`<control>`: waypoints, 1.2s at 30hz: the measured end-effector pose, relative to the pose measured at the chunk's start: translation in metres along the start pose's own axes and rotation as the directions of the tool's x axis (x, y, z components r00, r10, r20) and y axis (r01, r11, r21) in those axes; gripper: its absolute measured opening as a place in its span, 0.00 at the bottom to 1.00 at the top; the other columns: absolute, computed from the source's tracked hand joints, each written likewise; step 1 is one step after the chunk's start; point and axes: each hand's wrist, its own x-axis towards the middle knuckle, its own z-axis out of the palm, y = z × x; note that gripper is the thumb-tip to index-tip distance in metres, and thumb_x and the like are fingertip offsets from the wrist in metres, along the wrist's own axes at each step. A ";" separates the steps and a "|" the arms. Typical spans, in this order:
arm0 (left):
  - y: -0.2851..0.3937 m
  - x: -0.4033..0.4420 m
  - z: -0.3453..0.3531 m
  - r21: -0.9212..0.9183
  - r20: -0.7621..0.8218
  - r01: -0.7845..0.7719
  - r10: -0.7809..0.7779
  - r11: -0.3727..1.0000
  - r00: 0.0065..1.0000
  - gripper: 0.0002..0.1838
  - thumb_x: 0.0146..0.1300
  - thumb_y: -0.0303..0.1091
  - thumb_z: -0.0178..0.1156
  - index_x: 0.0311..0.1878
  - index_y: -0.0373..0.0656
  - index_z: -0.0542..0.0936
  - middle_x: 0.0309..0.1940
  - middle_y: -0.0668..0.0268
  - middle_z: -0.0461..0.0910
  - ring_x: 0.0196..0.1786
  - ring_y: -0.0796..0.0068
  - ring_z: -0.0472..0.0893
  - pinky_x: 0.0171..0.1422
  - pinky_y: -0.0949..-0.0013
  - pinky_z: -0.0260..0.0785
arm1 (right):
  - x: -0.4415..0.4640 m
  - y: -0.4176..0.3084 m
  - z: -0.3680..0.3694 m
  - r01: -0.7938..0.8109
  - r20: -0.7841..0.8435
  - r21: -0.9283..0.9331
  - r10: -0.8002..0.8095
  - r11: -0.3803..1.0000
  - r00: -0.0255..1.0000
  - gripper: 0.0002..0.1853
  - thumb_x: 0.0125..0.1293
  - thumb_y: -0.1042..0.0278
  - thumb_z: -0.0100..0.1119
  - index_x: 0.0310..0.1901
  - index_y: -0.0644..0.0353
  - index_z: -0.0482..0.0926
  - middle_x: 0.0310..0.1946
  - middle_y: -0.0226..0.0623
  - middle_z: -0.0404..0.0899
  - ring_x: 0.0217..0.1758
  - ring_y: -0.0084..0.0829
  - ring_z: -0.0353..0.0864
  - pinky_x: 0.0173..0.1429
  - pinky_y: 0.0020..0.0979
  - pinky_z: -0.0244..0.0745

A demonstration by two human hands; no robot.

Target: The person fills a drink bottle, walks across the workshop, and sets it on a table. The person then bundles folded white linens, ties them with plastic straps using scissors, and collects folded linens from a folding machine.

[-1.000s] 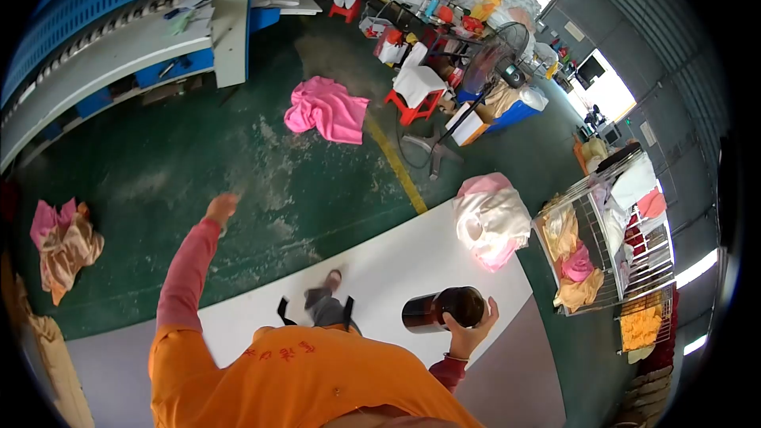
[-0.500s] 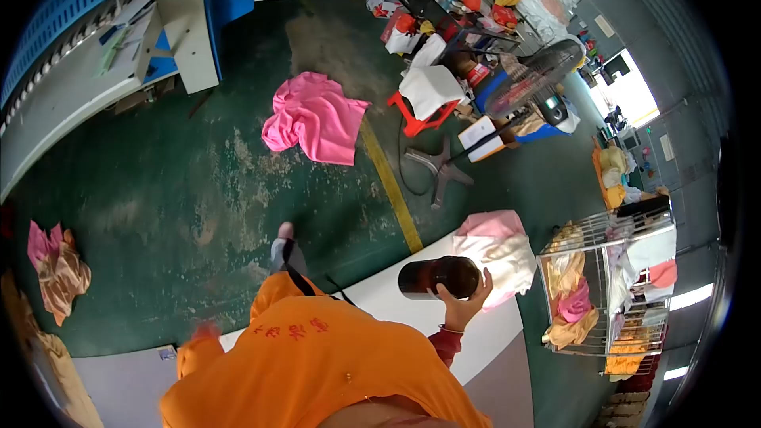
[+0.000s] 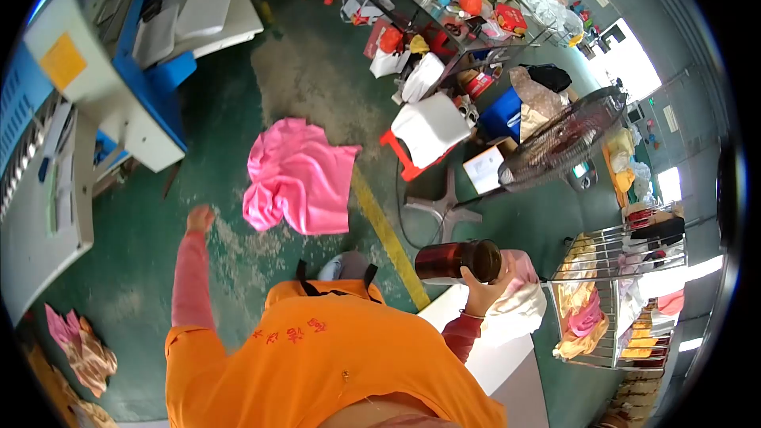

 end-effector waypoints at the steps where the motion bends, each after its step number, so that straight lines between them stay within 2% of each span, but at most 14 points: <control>1: 0.043 0.040 0.060 0.294 0.043 -0.428 0.435 0.855 0.899 0.08 0.54 0.38 0.58 0.33 0.46 0.77 0.22 0.72 0.75 0.20 0.79 0.70 0.25 0.75 0.63 | 0.024 0.011 0.021 -0.005 0.016 0.013 0.005 1.000 1.000 0.48 0.30 0.76 0.72 0.58 0.60 0.57 0.51 0.40 0.66 0.53 0.32 0.67 0.58 0.30 0.64; 2: 0.112 0.049 0.125 0.182 0.004 -0.184 0.187 0.966 0.982 0.09 0.53 0.37 0.58 0.35 0.45 0.77 0.23 0.70 0.77 0.21 0.82 0.72 0.25 0.77 0.63 | 0.052 0.023 0.040 -0.007 0.036 0.023 0.006 1.000 0.999 0.48 0.29 0.75 0.72 0.58 0.60 0.57 0.51 0.40 0.66 0.53 0.32 0.67 0.58 0.30 0.64; 7: 0.195 0.139 0.303 0.211 0.293 -0.632 0.568 0.746 0.769 0.08 0.56 0.33 0.53 0.38 0.45 0.77 0.27 0.67 0.79 0.28 0.82 0.77 0.26 0.78 0.66 | 0.191 0.079 0.120 0.073 0.153 -0.031 -0.068 0.997 0.986 0.52 0.29 0.73 0.74 0.60 0.60 0.54 0.49 0.41 0.67 0.51 0.33 0.68 0.55 0.30 0.66; 10: 0.128 0.178 0.337 0.141 0.282 -0.233 0.187 0.962 0.941 0.09 0.59 0.34 0.50 0.39 0.43 0.76 0.28 0.69 0.78 0.30 0.80 0.77 0.25 0.77 0.66 | 0.285 0.096 0.174 0.145 0.218 -0.090 -0.122 0.985 0.968 0.50 0.30 0.72 0.74 0.59 0.62 0.55 0.50 0.42 0.66 0.52 0.33 0.68 0.56 0.30 0.65; 12: 0.092 0.173 0.330 0.584 0.440 -0.278 -0.009 0.762 0.898 0.11 0.59 0.35 0.51 0.41 0.41 0.76 0.27 0.69 0.76 0.30 0.77 0.77 0.30 0.75 0.68 | 0.344 0.088 0.210 0.059 0.223 -0.063 -0.044 0.996 0.974 0.50 0.29 0.73 0.73 0.59 0.62 0.56 0.50 0.42 0.67 0.52 0.34 0.69 0.56 0.30 0.65; 20: 0.038 0.123 0.271 0.887 -0.044 0.250 -0.467 0.389 0.883 0.13 0.61 0.37 0.48 0.41 0.41 0.75 0.34 0.62 0.76 0.32 0.72 0.77 0.33 0.70 0.70 | 0.559 0.133 0.362 0.202 0.189 -0.060 -0.188 0.977 0.964 0.51 0.27 0.73 0.74 0.60 0.63 0.57 0.53 0.41 0.65 0.56 0.34 0.65 0.61 0.31 0.59; 22: 0.062 0.154 0.283 0.920 -0.051 0.206 -0.420 0.333 0.906 0.13 0.61 0.38 0.47 0.42 0.40 0.75 0.36 0.60 0.75 0.32 0.70 0.77 0.34 0.68 0.70 | 0.609 0.128 0.398 0.129 0.173 -0.004 -0.127 0.992 0.977 0.51 0.28 0.76 0.73 0.60 0.63 0.55 0.52 0.41 0.65 0.54 0.33 0.67 0.59 0.30 0.62; 24: 0.085 0.204 0.304 0.980 0.129 -0.101 -0.159 0.174 0.979 0.14 0.61 0.38 0.46 0.42 0.40 0.75 0.37 0.58 0.75 0.33 0.69 0.77 0.35 0.67 0.70 | 0.657 0.143 0.441 0.140 0.139 0.077 -0.150 0.987 0.979 0.52 0.28 0.80 0.72 0.61 0.62 0.54 0.50 0.41 0.67 0.51 0.32 0.69 0.57 0.30 0.66; 26: 0.123 0.270 0.320 0.914 0.401 -0.371 0.241 -0.162 0.884 0.14 0.62 0.38 0.46 0.42 0.40 0.75 0.39 0.57 0.75 0.33 0.68 0.77 0.36 0.65 0.71 | 0.704 0.154 0.474 0.153 0.098 0.020 -0.155 0.988 0.983 0.53 0.27 0.82 0.71 0.61 0.61 0.54 0.49 0.40 0.68 0.51 0.33 0.69 0.57 0.30 0.66; 28: 0.164 0.363 0.339 0.900 0.434 -0.346 0.461 -0.267 0.774 0.15 0.62 0.39 0.45 0.42 0.40 0.75 0.41 0.55 0.75 0.34 0.66 0.77 0.36 0.64 0.71 | 0.746 0.156 0.513 0.078 0.075 0.125 -0.088 0.989 0.993 0.52 0.28 0.85 0.69 0.61 0.60 0.54 0.49 0.40 0.67 0.50 0.32 0.70 0.56 0.30 0.67; 30: 0.216 0.533 0.364 0.933 0.014 -0.105 0.255 0.345 0.967 0.13 0.59 0.41 0.50 0.32 0.40 0.75 0.29 0.61 0.78 0.31 0.63 0.77 0.35 0.60 0.70 | 0.793 0.164 0.543 0.088 0.050 0.112 -0.094 0.990 0.994 0.51 0.29 0.86 0.68 0.61 0.59 0.54 0.49 0.41 0.67 0.50 0.32 0.70 0.55 0.29 0.67; 31: 0.276 0.577 0.407 0.574 -0.030 -0.115 0.161 0.811 0.986 0.11 0.57 0.42 0.54 0.31 0.43 0.76 0.25 0.67 0.75 0.24 0.74 0.72 0.26 0.70 0.62 | 0.815 0.174 0.555 0.143 0.053 0.106 -0.149 0.984 0.987 0.50 0.31 0.87 0.67 0.61 0.60 0.54 0.49 0.41 0.68 0.50 0.31 0.70 0.55 0.29 0.67; 32: 0.372 0.604 0.473 0.018 -0.075 -0.065 0.066 0.998 0.995 0.10 0.55 0.43 0.58 0.30 0.47 0.76 0.21 0.73 0.73 0.17 0.86 0.66 0.17 0.79 0.54 | 0.833 0.175 0.571 0.158 0.046 0.088 -0.162 0.984 0.986 0.48 0.34 0.88 0.66 0.61 0.59 0.55 0.49 0.42 0.67 0.48 0.32 0.71 0.53 0.29 0.69; 36: 0.561 0.665 0.613 0.113 0.117 -0.357 0.344 0.927 0.932 0.14 0.60 0.40 0.54 0.44 0.41 0.75 0.29 0.67 0.77 0.23 0.84 0.74 0.21 0.83 0.58 | 0.910 0.207 0.626 0.184 -0.006 0.037 -0.184 0.982 0.983 0.49 0.32 0.84 0.69 0.60 0.61 0.55 0.48 0.41 0.68 0.48 0.30 0.71 0.53 0.28 0.69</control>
